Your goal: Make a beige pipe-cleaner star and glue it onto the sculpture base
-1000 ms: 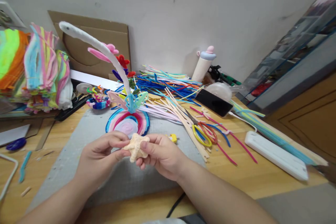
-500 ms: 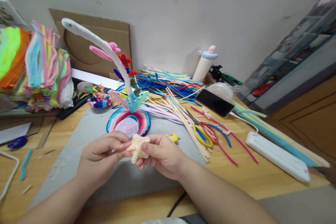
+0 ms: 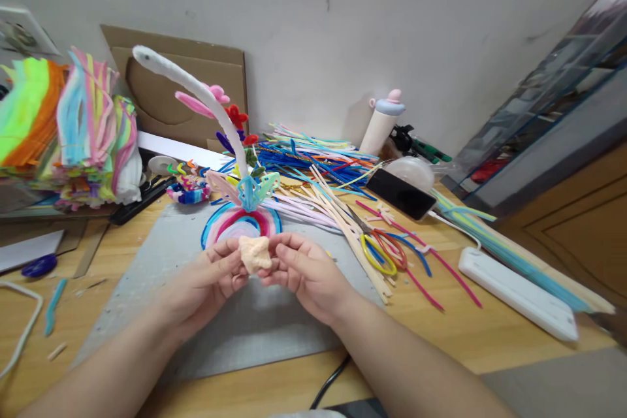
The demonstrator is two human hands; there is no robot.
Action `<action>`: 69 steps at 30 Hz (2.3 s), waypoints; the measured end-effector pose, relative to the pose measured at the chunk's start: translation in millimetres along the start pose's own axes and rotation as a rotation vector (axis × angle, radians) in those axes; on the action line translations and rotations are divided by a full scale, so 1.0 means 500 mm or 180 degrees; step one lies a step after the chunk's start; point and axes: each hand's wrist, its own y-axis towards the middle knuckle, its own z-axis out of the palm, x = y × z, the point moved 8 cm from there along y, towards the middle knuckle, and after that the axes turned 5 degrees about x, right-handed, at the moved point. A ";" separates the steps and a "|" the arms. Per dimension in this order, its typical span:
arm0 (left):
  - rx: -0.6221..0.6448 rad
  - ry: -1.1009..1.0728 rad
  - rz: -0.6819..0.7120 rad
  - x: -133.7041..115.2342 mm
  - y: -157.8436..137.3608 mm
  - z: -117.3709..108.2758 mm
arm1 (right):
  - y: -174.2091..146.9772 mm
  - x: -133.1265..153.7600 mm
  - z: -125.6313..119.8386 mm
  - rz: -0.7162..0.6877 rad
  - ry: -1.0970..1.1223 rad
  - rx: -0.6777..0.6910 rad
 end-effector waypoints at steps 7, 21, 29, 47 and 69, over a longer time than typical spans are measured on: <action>0.0361 0.0137 -0.0004 -0.001 -0.005 0.028 | 0.001 -0.001 -0.014 -0.0075 -0.0627 -0.0161; 0.0203 0.0831 0.0481 -0.025 -0.011 0.036 | 0.000 -0.015 0.000 0.0026 -0.0452 -0.0047; 0.0158 0.0619 0.0638 -0.027 -0.014 0.033 | -0.001 -0.040 0.008 0.0414 0.0071 0.0118; 0.0093 0.0757 0.1356 -0.057 -0.028 0.025 | -0.009 -0.026 0.019 0.0183 0.0134 0.0200; 0.0342 0.2283 0.1973 -0.091 -0.047 0.053 | -0.011 -0.035 0.011 0.0362 -0.0078 0.0303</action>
